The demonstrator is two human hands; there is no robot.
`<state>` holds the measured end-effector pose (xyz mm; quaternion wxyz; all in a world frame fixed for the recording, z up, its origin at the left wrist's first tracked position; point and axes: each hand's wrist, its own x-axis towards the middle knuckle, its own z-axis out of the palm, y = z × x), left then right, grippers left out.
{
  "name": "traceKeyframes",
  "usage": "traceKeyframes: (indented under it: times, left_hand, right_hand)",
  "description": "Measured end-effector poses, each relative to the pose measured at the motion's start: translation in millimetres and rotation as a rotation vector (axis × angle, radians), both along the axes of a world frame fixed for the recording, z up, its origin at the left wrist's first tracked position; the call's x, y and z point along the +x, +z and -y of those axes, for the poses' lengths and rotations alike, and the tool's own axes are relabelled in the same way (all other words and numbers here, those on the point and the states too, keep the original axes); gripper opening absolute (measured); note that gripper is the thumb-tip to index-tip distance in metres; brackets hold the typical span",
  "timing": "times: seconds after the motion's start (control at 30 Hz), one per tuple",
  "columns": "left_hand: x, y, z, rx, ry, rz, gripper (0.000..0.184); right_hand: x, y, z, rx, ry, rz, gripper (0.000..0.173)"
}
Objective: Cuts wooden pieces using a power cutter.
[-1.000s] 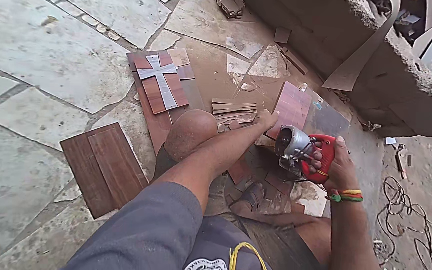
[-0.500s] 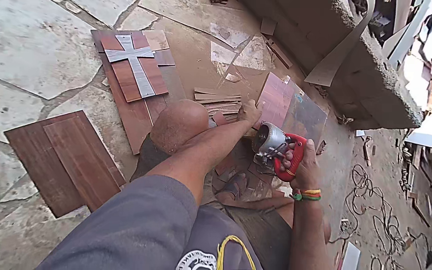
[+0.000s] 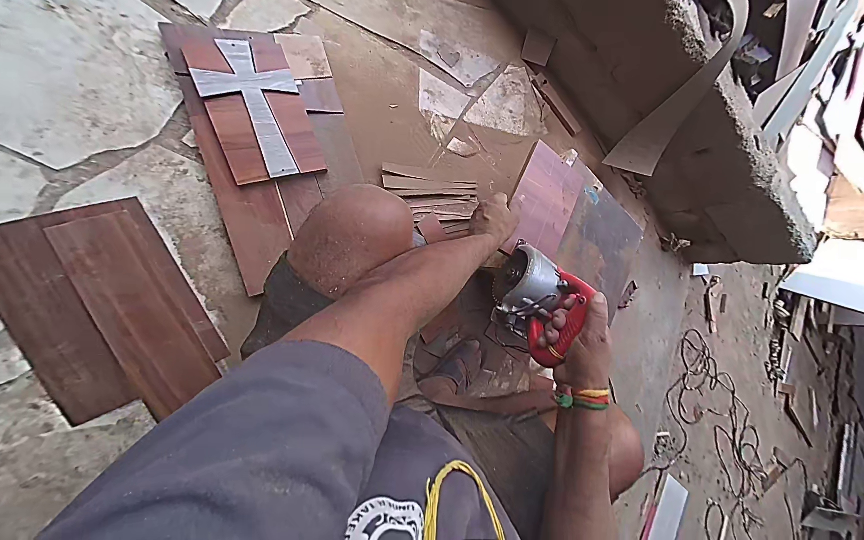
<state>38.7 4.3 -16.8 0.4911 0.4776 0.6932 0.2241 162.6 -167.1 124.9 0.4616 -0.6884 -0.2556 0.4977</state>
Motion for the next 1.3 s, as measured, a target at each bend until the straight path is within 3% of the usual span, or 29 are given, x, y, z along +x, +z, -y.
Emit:
traceKeyframes:
  times: [0.5, 1.3]
  left_hand:
    - [-0.7, -2.8, -0.3, -0.005, 0.036, 0.048, 0.066]
    - [-1.4, -1.6, -0.2, 0.018, 0.008, 0.034, 0.060]
  right_hand:
    - [-1.2, -6.7, 3.0, 0.013, 0.023, -0.033, 0.064]
    - [-9.2, -11.3, 6.9, 0.014, -0.039, -0.030, 0.060]
